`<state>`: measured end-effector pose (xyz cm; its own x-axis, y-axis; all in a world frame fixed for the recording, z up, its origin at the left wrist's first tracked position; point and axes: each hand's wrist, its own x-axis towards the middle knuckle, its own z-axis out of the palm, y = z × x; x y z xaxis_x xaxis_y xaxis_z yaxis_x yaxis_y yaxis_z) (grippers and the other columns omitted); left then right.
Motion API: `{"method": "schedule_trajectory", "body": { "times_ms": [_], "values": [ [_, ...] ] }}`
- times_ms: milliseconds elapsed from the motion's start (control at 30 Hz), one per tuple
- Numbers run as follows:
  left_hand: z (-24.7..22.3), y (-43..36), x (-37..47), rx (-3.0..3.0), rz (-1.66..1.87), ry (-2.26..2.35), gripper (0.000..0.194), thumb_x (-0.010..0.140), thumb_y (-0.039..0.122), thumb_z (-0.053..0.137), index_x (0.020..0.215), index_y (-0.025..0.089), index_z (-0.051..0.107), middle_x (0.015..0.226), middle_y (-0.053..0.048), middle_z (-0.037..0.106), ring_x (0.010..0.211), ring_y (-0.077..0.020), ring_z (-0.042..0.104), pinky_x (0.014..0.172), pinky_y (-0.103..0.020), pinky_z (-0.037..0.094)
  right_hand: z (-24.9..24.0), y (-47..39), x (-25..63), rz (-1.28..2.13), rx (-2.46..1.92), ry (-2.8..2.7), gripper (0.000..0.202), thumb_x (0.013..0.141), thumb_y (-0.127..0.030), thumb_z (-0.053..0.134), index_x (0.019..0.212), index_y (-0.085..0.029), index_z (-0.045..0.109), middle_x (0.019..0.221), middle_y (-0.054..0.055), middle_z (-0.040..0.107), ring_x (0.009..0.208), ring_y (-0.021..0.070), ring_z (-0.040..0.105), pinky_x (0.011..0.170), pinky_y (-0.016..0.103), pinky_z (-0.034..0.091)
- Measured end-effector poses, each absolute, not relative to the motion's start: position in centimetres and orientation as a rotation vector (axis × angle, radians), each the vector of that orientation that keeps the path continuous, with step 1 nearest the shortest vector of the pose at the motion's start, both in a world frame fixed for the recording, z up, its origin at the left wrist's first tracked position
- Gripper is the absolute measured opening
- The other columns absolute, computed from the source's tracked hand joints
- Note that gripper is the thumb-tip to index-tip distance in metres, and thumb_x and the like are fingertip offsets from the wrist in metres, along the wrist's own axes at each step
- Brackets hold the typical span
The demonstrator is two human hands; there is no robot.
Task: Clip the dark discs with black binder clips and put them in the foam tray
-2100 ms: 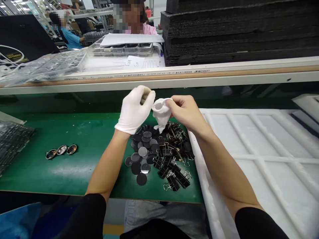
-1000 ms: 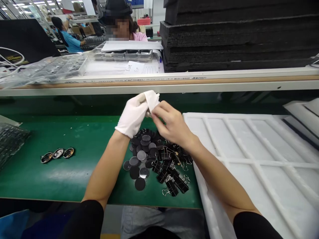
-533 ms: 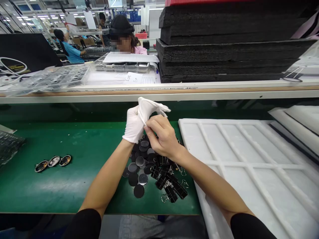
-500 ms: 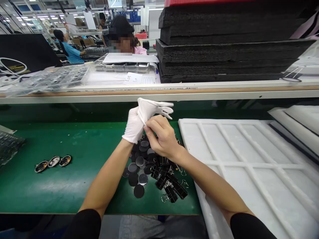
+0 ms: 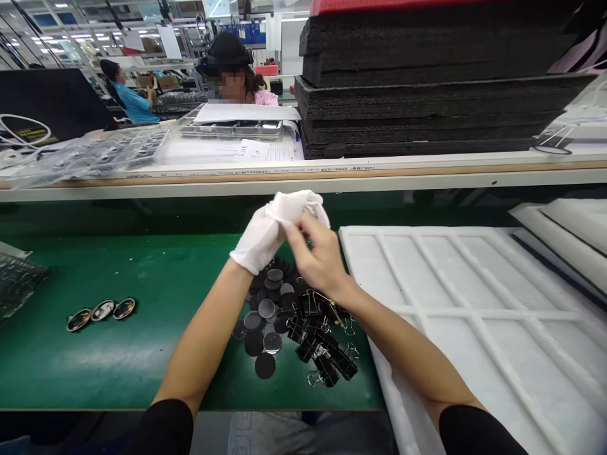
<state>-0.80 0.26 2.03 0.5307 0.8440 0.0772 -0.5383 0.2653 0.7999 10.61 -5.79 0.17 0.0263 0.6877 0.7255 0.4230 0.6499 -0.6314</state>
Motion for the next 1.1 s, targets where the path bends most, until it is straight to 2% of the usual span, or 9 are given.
{"method": "schedule_trajectory", "body": {
  "times_ms": [67, 200, 333, 400, 500, 600, 700, 933, 1100],
  "values": [
    [3.0, -0.1, -2.0, 0.976, 0.804, 0.352, 0.034, 0.097, 0.031, 0.055, 0.122, 0.014, 0.071, 0.124, -0.013, 0.074, 0.132, -0.0295, 0.062, 0.118, -0.046, 0.046, 0.6, -5.0, 12.0, 0.374, -0.956, -1.394, 0.026, 0.102, -0.026, 0.049, 0.076, -0.023, 0.045, 0.071, -0.002, 0.047, 0.065, 0.0139, 0.044, 0.060, 0.028, 0.036],
    [4.3, -0.2, -4.6, 1.004, 0.727, 0.292, 0.074, 0.093, 0.075, 0.045, 0.126, 0.013, 0.069, 0.135, -0.021, 0.068, 0.138, -0.0426, 0.055, 0.110, -0.058, 0.049, 1.2, -3.1, 14.9, 0.336, -0.932, -1.082, 0.034, 0.101, -0.037, 0.049, 0.072, -0.025, 0.037, 0.067, -0.003, 0.036, 0.060, 0.0137, 0.037, 0.055, 0.027, 0.033],
    [4.4, 0.0, -5.2, 1.047, 0.791, 0.307, 0.091, 0.077, 0.095, 0.042, 0.133, 0.027, 0.065, 0.139, -0.018, 0.066, 0.134, -0.0469, 0.058, 0.097, -0.061, 0.054, 1.6, -2.2, 16.6, 0.216, -0.931, -1.043, 0.034, 0.099, -0.042, 0.048, 0.070, -0.025, 0.040, 0.077, 0.003, 0.050, 0.068, 0.0168, 0.051, 0.059, 0.030, 0.042],
    [4.3, -0.1, -4.9, 1.073, 0.823, 0.296, 0.090, 0.076, 0.096, 0.043, 0.132, 0.030, 0.065, 0.140, -0.016, 0.066, 0.136, -0.0443, 0.057, 0.097, -0.059, 0.055, 1.6, -2.2, 16.9, 0.239, -0.957, -1.103, 0.035, 0.098, -0.043, 0.050, 0.069, -0.025, 0.040, 0.080, 0.005, 0.057, 0.071, 0.0175, 0.056, 0.060, 0.030, 0.045],
    [4.3, -0.5, -4.4, 1.099, 0.844, 0.269, 0.086, 0.077, 0.095, 0.042, 0.132, 0.032, 0.064, 0.142, -0.013, 0.064, 0.138, -0.0419, 0.056, 0.099, -0.057, 0.054, 1.5, -2.3, 16.6, 0.450, -0.995, -1.190, 0.039, 0.090, -0.046, 0.066, 0.069, -0.025, 0.041, 0.063, -0.002, 0.053, 0.055, 0.0132, 0.049, 0.050, 0.027, 0.040],
    [4.3, -0.6, -4.2, 1.096, 0.866, 0.286, 0.084, 0.079, 0.094, 0.043, 0.132, 0.033, 0.064, 0.143, -0.012, 0.064, 0.139, -0.0400, 0.056, 0.101, -0.055, 0.054, 1.3, -2.4, 15.8, 0.644, -0.938, -1.317, 0.034, 0.085, -0.055, 0.074, 0.081, -0.023, 0.062, 0.066, -0.002, 0.063, 0.061, 0.0146, 0.058, 0.056, 0.028, 0.047],
    [4.2, -0.6, -4.1, 1.095, 0.877, 0.306, 0.082, 0.080, 0.093, 0.044, 0.132, 0.033, 0.064, 0.142, -0.012, 0.065, 0.140, -0.0384, 0.055, 0.102, -0.053, 0.054, 1.3, -2.7, 15.2, 0.677, -0.913, -1.404, 0.039, 0.087, -0.059, 0.072, 0.078, -0.021, 0.073, 0.075, 0.003, 0.074, 0.077, 0.0198, 0.069, 0.068, 0.031, 0.054],
    [4.6, -1.2, -2.8, 1.074, 0.871, 0.283, 0.075, 0.082, 0.090, 0.046, 0.118, 0.029, 0.071, 0.139, -0.009, 0.068, 0.144, -0.0389, 0.051, 0.104, -0.052, 0.054, 1.4, -2.4, 17.4, 0.149, -1.128, -1.201, 0.039, 0.091, -0.048, 0.071, 0.065, -0.018, 0.073, 0.061, 0.001, 0.066, 0.058, 0.0152, 0.058, 0.059, 0.030, 0.042],
    [4.0, -1.1, -2.2, 1.054, 0.795, 0.210, 0.064, 0.090, 0.080, 0.047, 0.117, 0.028, 0.074, 0.141, -0.008, 0.068, 0.146, -0.0373, 0.049, 0.112, -0.055, 0.048, 1.2, -2.0, 17.5, 0.393, -0.996, -1.369, 0.046, 0.096, -0.060, 0.060, 0.085, -0.021, 0.080, 0.075, 0.004, 0.074, 0.069, 0.0184, 0.066, 0.062, 0.031, 0.048]
  ]
}}
